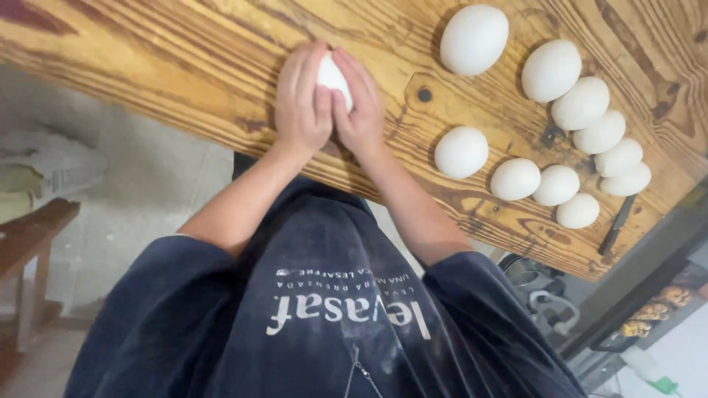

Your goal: The person repeatedly picks up small pieces of dough on a wooden table and rolls them by hand into smooth round balls. The formed balls are placed in rows on the table. A knife and other kitchen items are visible nearby.

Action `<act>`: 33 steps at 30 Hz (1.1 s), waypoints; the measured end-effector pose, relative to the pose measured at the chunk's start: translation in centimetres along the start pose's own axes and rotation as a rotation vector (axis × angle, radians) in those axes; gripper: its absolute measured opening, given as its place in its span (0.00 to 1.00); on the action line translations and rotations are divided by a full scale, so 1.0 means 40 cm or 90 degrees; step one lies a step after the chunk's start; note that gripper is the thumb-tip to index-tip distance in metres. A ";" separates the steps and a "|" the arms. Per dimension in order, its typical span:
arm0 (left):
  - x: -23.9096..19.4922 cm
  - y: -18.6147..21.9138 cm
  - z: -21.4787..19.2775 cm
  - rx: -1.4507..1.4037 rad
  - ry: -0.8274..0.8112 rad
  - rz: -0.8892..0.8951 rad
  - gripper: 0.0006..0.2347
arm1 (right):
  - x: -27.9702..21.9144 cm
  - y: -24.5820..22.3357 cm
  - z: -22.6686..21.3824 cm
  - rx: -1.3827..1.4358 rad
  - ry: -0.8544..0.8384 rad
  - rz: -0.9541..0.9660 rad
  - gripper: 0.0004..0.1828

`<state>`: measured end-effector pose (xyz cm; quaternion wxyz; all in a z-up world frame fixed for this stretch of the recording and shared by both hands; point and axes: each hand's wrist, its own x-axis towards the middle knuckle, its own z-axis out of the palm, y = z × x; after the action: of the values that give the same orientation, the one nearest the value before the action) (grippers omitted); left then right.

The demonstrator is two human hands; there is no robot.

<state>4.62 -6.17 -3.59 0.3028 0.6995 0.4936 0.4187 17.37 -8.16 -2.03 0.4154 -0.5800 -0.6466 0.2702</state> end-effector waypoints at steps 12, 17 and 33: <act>0.028 0.008 -0.029 -0.090 -0.057 -0.043 0.29 | -0.020 -0.011 0.024 0.025 0.002 0.055 0.29; 0.192 -0.020 0.007 -0.210 -0.131 -0.009 0.37 | 0.138 0.084 0.049 -0.053 0.082 -0.038 0.34; 0.103 -0.102 -0.149 -0.205 -0.121 -0.036 0.24 | 0.038 -0.001 0.212 -0.061 0.211 0.059 0.31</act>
<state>-1.74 -0.88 -3.04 0.4677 0.6643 0.4087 0.4158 10.15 -5.57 -5.99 0.4749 -0.6650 -0.5541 0.1587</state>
